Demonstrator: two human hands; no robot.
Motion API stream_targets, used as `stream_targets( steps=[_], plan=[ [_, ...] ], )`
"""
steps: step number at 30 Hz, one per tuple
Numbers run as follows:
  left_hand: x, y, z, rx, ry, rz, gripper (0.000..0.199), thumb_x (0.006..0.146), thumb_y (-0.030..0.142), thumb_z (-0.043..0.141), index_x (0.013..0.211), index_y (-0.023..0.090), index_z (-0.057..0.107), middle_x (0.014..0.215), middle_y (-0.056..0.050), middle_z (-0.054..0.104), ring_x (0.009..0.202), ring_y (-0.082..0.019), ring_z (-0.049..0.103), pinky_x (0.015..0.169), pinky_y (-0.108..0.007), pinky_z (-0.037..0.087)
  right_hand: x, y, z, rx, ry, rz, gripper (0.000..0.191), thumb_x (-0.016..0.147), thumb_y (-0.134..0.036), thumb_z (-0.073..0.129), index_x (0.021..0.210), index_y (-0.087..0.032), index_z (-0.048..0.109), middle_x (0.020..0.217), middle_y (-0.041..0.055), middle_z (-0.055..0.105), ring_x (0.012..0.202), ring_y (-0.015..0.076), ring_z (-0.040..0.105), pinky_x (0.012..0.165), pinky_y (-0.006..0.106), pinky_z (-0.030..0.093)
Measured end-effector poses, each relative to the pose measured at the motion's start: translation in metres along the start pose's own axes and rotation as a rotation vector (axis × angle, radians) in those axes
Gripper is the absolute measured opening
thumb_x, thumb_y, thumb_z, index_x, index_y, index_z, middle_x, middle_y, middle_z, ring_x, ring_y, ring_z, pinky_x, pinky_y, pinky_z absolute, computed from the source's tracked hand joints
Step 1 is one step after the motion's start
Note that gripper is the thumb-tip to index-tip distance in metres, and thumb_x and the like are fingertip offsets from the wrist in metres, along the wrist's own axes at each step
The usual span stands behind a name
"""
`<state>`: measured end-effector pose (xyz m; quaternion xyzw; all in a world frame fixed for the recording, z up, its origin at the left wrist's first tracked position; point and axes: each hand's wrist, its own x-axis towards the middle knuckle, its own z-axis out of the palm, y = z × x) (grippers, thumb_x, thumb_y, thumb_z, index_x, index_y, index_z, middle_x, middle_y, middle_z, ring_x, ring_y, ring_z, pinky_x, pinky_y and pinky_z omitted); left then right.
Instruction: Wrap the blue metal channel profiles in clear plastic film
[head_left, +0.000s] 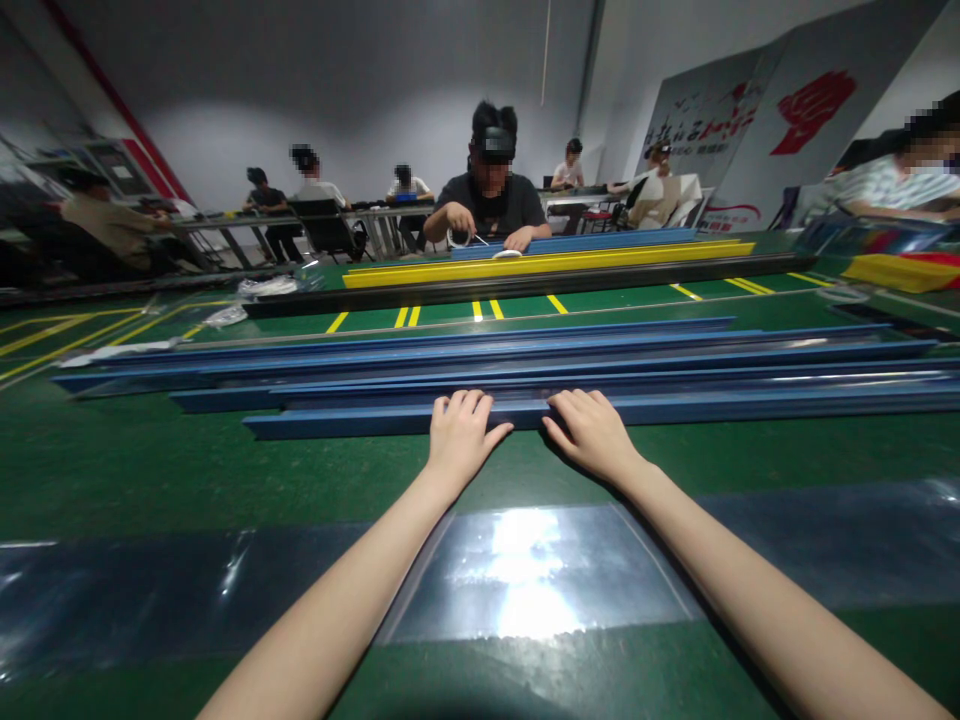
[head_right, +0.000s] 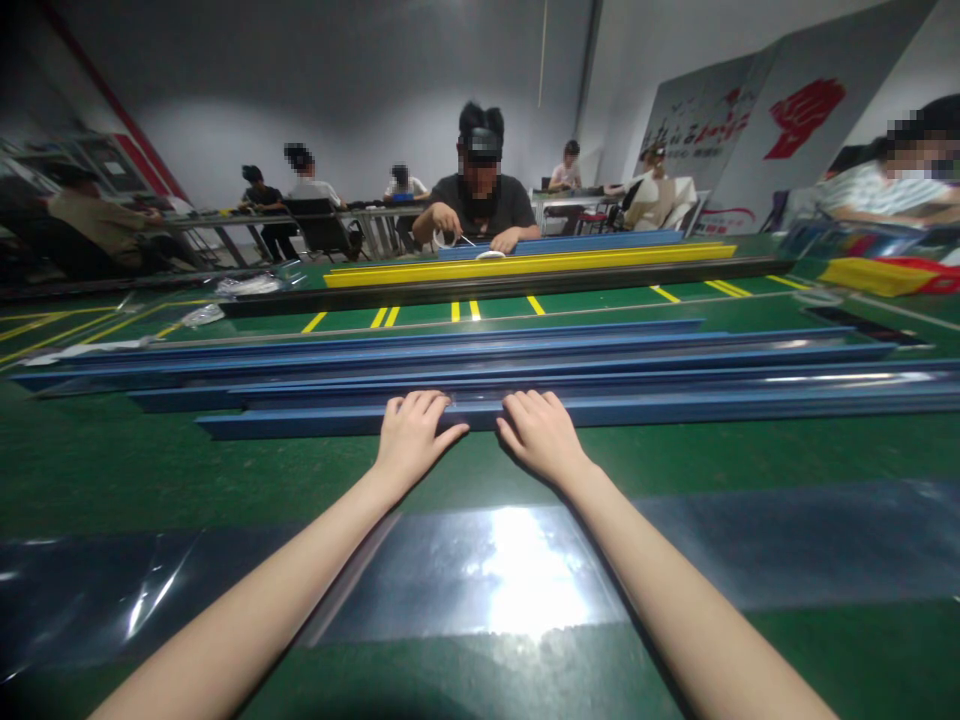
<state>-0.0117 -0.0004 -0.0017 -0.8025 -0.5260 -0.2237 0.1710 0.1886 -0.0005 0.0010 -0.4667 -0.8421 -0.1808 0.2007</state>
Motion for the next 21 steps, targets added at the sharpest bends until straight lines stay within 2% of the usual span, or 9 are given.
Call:
stream_targets(
  steps=[21],
  plan=[
    [-0.0005, 0.0006, 0.0006, 0.016, -0.01, 0.0, 0.036, 0.079, 0.048, 0.05, 0.098, 0.018, 0.057, 0.103, -0.007, 0.062, 0.092, -0.023, 0.052, 0.077, -0.037, 0.033, -0.0008, 0.0003, 0.0015, -0.011, 0.018, -0.009, 0.024, 0.087, -0.032, 0.035, 0.085, -0.016, 0.053, 0.081, 0.0071, 0.06, 0.075, 0.0186, 0.047, 0.067, 0.03, 0.025]
  ],
)
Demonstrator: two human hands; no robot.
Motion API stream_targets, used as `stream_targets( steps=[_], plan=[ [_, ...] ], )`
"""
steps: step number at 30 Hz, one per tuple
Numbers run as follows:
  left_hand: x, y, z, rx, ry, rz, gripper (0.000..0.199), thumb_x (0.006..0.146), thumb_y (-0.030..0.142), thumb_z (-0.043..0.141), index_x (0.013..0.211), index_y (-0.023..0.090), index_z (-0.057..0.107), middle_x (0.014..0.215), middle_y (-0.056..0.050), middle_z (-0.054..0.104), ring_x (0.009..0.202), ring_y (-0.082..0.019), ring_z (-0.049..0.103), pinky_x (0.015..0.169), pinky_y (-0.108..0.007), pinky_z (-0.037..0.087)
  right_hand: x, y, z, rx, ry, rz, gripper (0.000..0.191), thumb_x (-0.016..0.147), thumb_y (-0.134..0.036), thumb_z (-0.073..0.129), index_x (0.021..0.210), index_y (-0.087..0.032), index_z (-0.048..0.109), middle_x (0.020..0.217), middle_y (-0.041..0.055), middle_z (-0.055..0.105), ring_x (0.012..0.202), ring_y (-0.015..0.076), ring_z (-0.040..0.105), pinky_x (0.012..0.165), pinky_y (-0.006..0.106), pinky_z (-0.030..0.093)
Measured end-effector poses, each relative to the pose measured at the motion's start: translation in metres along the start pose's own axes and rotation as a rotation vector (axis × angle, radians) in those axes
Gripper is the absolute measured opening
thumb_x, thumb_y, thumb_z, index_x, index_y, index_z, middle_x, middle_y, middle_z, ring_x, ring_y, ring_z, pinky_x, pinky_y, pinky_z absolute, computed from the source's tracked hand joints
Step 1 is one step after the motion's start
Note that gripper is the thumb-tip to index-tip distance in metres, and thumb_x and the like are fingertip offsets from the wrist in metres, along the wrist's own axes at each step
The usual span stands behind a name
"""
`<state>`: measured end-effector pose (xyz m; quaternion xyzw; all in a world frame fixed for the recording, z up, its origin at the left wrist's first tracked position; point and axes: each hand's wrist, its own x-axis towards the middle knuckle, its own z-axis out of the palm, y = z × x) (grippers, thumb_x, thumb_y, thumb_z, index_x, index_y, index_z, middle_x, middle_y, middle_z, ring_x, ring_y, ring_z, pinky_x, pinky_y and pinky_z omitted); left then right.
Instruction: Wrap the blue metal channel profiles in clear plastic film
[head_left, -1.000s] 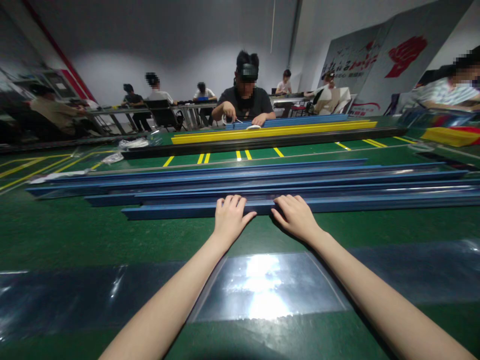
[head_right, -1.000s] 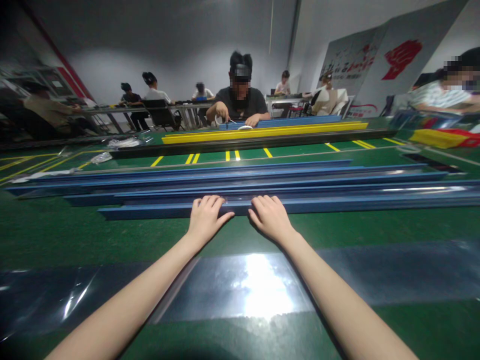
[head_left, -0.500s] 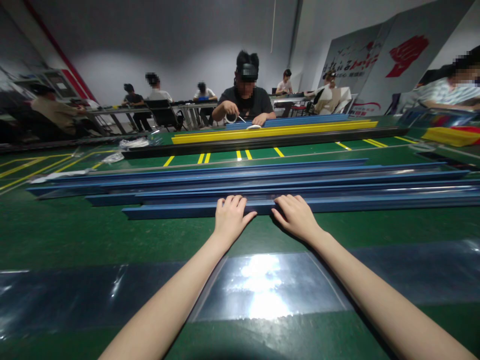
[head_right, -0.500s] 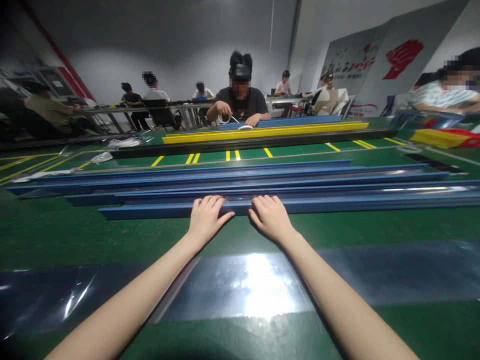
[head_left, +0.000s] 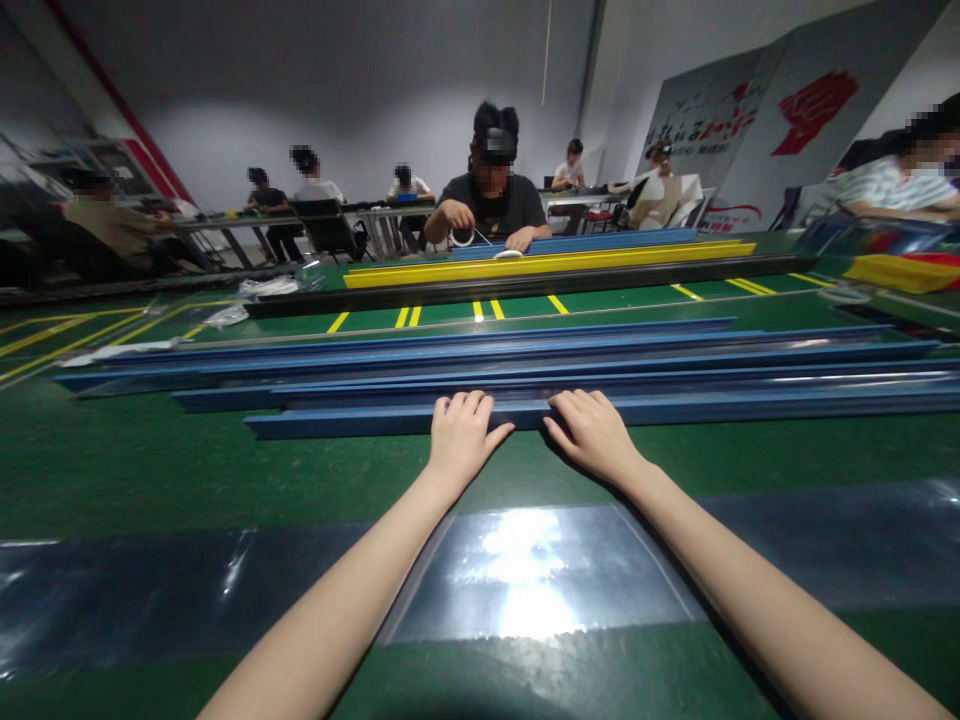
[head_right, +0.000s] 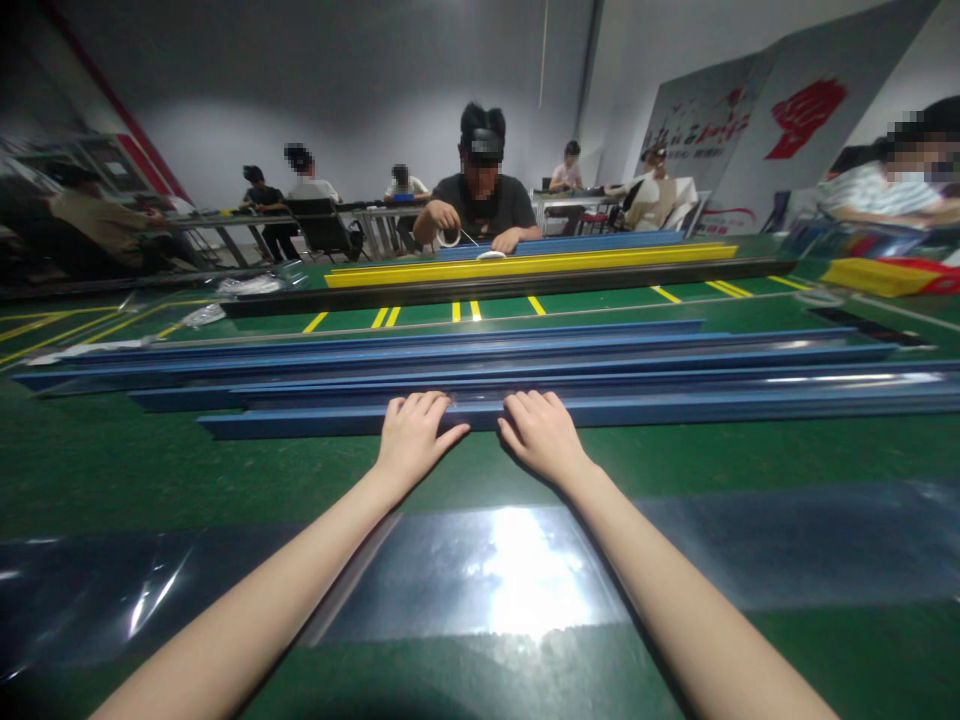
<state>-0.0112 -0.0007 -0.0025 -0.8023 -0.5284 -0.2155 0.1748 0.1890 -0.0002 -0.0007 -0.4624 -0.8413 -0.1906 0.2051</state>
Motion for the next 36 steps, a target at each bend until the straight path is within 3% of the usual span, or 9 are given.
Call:
stream_targets(
  steps=[36],
  plan=[
    [-0.0004, 0.0003, -0.0006, 0.001, -0.014, 0.003, 0.035, 0.08, 0.047, 0.049, 0.098, 0.018, 0.057, 0.103, -0.008, 0.061, 0.092, -0.023, 0.051, 0.078, -0.036, 0.033, 0.0002, 0.0003, -0.0008, 0.011, -0.007, 0.002, 0.024, 0.087, -0.031, 0.034, 0.086, -0.016, 0.053, 0.08, 0.0064, 0.059, 0.075, 0.0182, 0.046, 0.066, 0.03, 0.024]
  ],
)
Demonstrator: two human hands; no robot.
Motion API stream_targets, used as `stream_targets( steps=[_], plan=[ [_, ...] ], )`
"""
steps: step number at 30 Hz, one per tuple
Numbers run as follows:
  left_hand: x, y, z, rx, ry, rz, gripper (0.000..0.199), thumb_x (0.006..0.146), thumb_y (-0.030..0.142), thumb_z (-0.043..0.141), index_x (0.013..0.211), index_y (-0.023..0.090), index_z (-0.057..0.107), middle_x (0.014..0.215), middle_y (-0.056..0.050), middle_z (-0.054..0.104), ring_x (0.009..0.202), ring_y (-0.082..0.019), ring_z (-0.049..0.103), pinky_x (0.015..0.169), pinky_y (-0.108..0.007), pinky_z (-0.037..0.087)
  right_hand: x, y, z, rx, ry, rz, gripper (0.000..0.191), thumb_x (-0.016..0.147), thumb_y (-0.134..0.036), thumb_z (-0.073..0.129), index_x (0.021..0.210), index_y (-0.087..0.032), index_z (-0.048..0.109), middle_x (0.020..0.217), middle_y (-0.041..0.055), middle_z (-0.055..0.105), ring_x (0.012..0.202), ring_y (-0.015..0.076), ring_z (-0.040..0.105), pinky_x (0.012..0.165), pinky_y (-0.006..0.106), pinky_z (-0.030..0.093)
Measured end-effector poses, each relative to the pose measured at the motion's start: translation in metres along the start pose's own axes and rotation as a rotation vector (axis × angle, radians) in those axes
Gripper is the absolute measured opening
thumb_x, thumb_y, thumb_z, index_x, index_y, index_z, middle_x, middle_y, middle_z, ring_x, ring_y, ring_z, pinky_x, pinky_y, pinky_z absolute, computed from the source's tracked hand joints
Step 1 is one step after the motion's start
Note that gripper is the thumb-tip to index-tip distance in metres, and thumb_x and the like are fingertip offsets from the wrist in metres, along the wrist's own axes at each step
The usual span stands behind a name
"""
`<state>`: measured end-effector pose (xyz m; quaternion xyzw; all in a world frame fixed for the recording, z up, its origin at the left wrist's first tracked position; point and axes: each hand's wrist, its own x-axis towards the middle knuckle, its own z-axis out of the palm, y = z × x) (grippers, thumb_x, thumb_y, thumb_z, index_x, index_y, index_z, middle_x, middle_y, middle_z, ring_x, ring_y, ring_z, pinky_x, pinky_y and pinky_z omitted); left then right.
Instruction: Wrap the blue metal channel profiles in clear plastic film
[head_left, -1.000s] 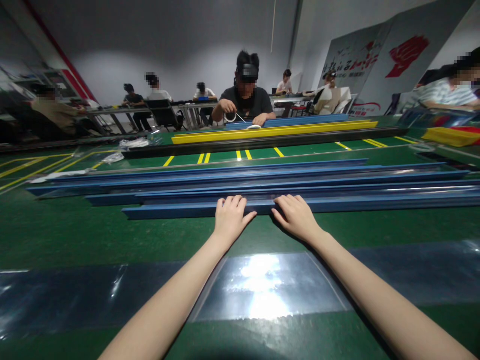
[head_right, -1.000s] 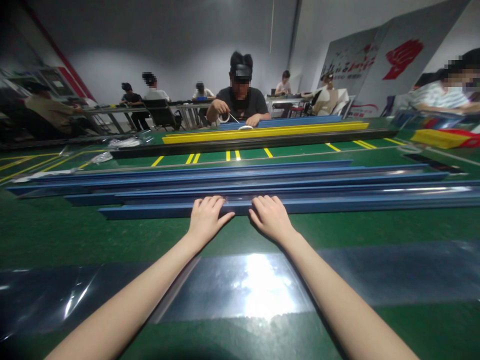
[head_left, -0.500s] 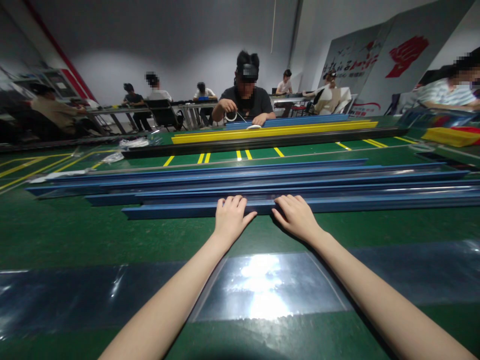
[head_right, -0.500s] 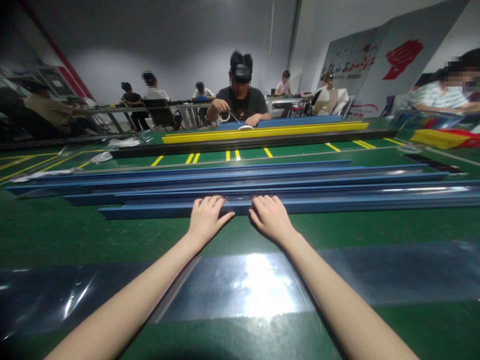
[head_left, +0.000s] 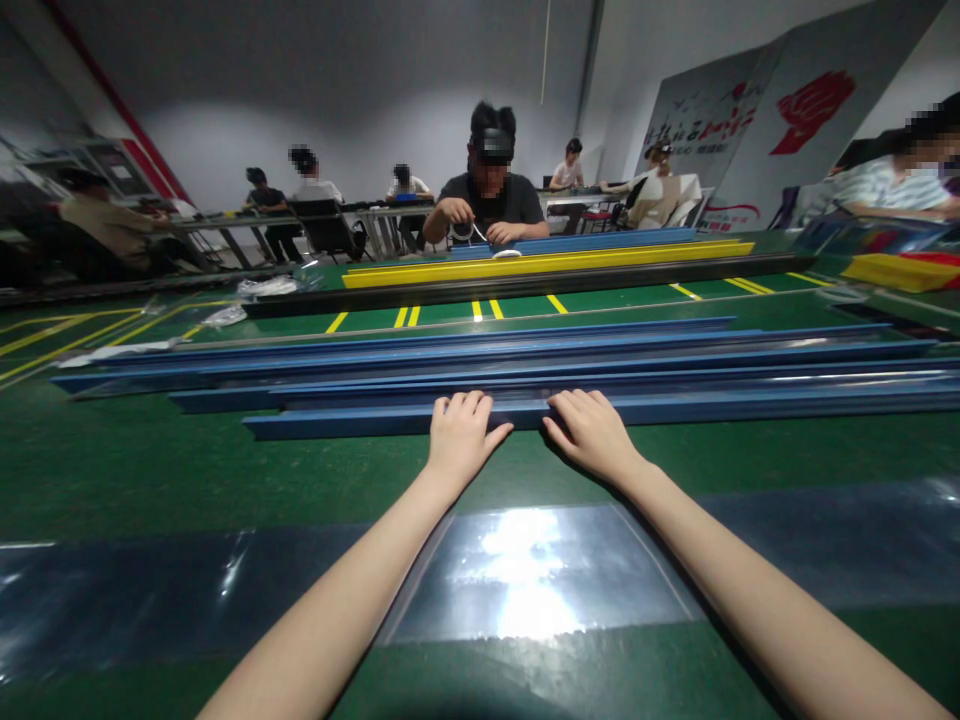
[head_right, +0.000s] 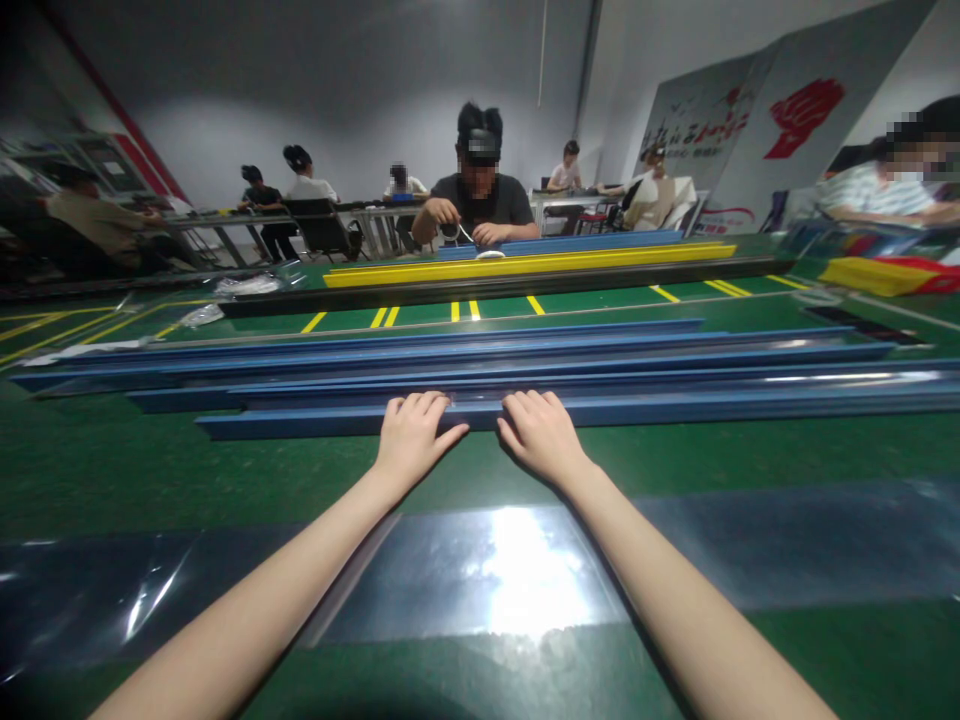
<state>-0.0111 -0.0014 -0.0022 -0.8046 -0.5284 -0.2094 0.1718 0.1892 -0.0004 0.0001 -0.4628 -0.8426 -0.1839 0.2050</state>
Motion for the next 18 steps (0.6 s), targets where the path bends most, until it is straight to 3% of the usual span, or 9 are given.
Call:
stream_targets(
  steps=[18],
  plan=[
    [0.0005, 0.0002, -0.0009, -0.004, -0.006, -0.004, 0.034, 0.08, 0.046, 0.049, 0.098, 0.018, 0.057, 0.103, -0.008, 0.061, 0.092, -0.023, 0.051, 0.077, -0.037, 0.033, -0.0001, -0.0002, -0.0004, -0.002, -0.004, 0.001, 0.023, 0.087, -0.031, 0.034, 0.086, -0.016, 0.053, 0.081, 0.0067, 0.06, 0.075, 0.0184, 0.046, 0.066, 0.031, 0.024]
  ],
)
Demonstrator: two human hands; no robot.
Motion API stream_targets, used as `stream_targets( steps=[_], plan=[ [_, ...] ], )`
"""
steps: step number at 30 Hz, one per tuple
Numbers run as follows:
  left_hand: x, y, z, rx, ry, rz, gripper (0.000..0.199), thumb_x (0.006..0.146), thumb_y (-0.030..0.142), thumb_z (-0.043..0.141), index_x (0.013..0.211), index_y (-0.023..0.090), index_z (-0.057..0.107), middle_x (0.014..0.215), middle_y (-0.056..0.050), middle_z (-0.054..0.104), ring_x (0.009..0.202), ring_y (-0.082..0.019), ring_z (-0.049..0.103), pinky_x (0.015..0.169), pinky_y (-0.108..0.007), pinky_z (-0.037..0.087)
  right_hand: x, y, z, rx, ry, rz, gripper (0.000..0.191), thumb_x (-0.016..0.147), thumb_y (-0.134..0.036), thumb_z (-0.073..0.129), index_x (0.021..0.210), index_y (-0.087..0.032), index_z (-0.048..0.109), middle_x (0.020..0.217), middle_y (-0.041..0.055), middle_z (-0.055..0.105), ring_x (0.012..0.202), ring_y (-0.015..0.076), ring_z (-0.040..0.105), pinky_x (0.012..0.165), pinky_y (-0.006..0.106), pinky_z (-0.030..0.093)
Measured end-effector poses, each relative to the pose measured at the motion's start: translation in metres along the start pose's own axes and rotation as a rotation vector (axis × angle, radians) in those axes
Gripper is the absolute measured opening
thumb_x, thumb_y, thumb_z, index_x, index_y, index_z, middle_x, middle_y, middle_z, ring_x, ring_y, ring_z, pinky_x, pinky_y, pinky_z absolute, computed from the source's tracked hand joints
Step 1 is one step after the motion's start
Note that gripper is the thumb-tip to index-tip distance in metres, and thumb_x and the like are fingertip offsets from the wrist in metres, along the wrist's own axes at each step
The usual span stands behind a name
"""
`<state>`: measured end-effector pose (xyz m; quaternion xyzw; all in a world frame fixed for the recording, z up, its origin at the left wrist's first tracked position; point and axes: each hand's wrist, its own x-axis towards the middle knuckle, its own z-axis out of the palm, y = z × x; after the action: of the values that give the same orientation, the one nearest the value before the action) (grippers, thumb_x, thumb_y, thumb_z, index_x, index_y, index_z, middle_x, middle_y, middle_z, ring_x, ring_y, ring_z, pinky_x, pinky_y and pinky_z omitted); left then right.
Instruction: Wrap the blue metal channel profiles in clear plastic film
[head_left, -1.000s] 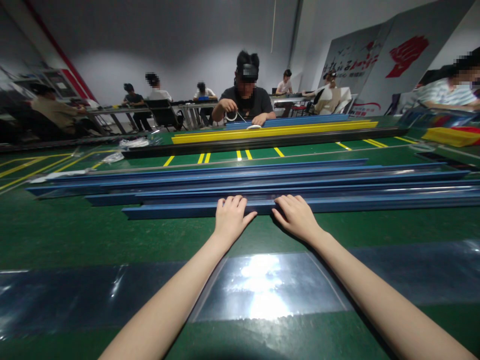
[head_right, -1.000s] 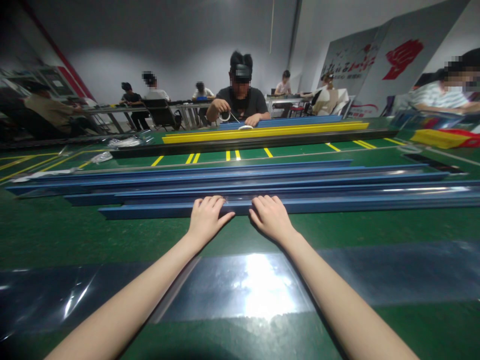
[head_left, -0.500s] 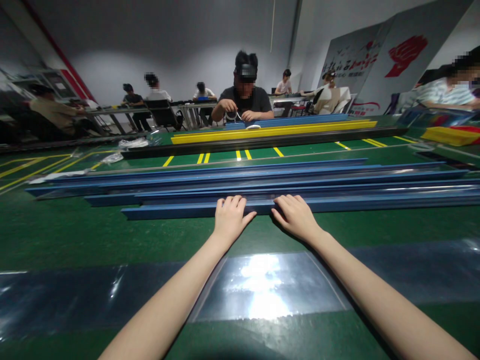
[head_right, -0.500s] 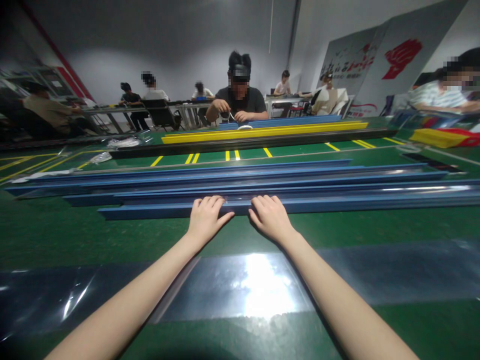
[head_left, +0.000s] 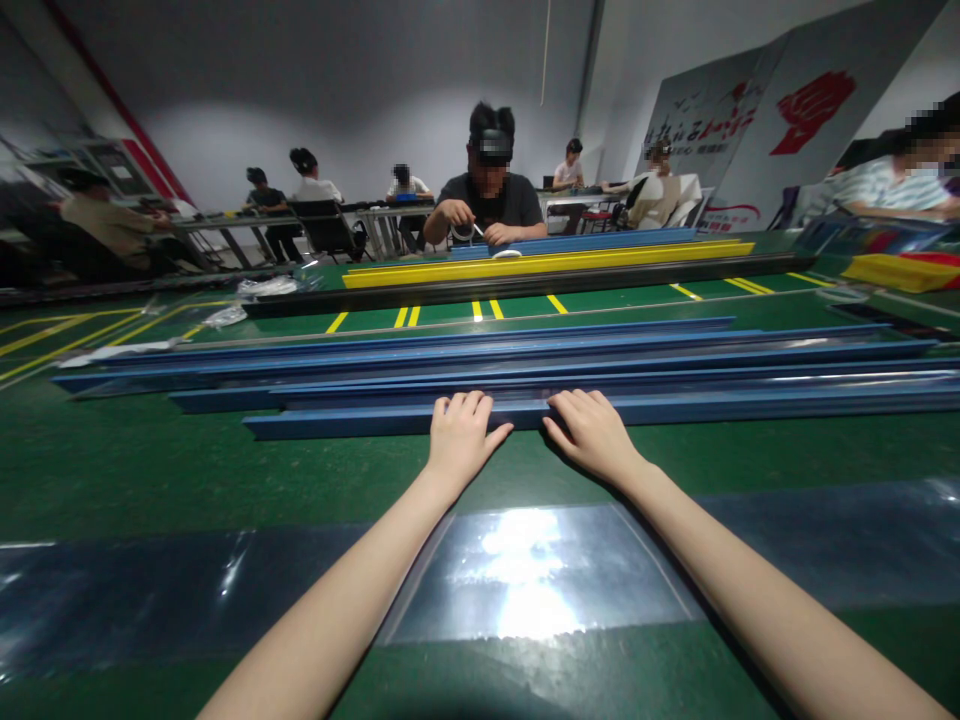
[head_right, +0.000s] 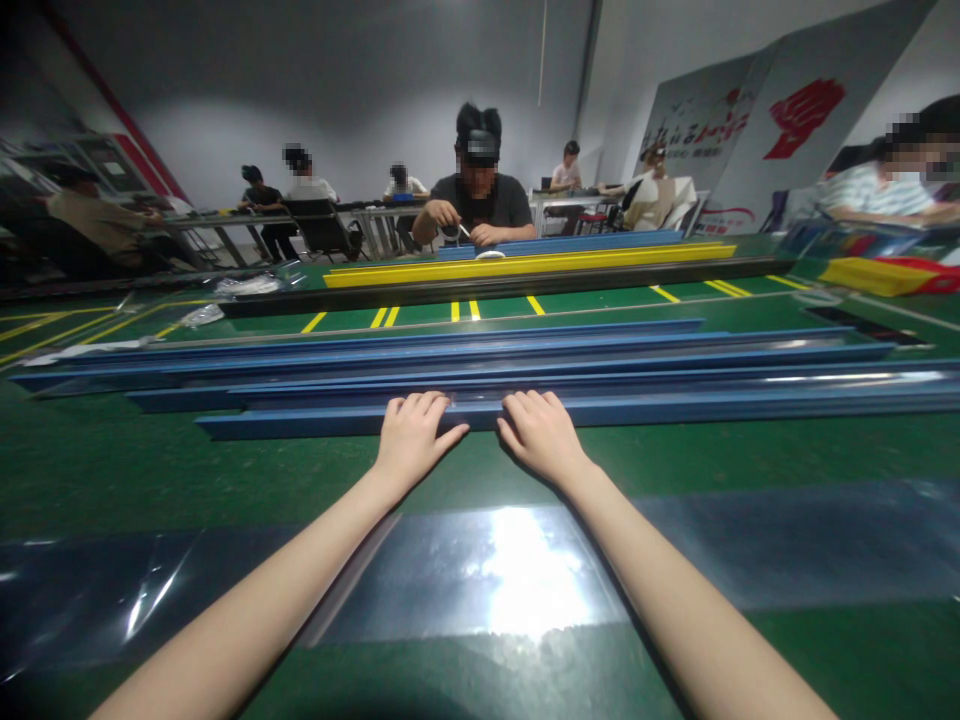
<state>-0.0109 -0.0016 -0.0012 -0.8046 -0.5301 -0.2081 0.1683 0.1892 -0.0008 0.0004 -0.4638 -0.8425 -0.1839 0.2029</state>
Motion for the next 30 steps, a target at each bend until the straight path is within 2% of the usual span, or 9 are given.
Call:
stream_targets(
  steps=[30],
  plan=[
    [0.0, -0.0001, 0.0014, 0.003, 0.011, 0.005, 0.034, 0.081, 0.046, 0.048, 0.098, 0.018, 0.057, 0.103, -0.008, 0.061, 0.092, -0.023, 0.051, 0.077, -0.037, 0.033, 0.0005, 0.0007, 0.0004, 0.001, -0.006, -0.004, 0.024, 0.088, -0.031, 0.035, 0.085, -0.016, 0.053, 0.08, 0.0069, 0.06, 0.075, 0.0186, 0.047, 0.066, 0.03, 0.025]
  ],
)
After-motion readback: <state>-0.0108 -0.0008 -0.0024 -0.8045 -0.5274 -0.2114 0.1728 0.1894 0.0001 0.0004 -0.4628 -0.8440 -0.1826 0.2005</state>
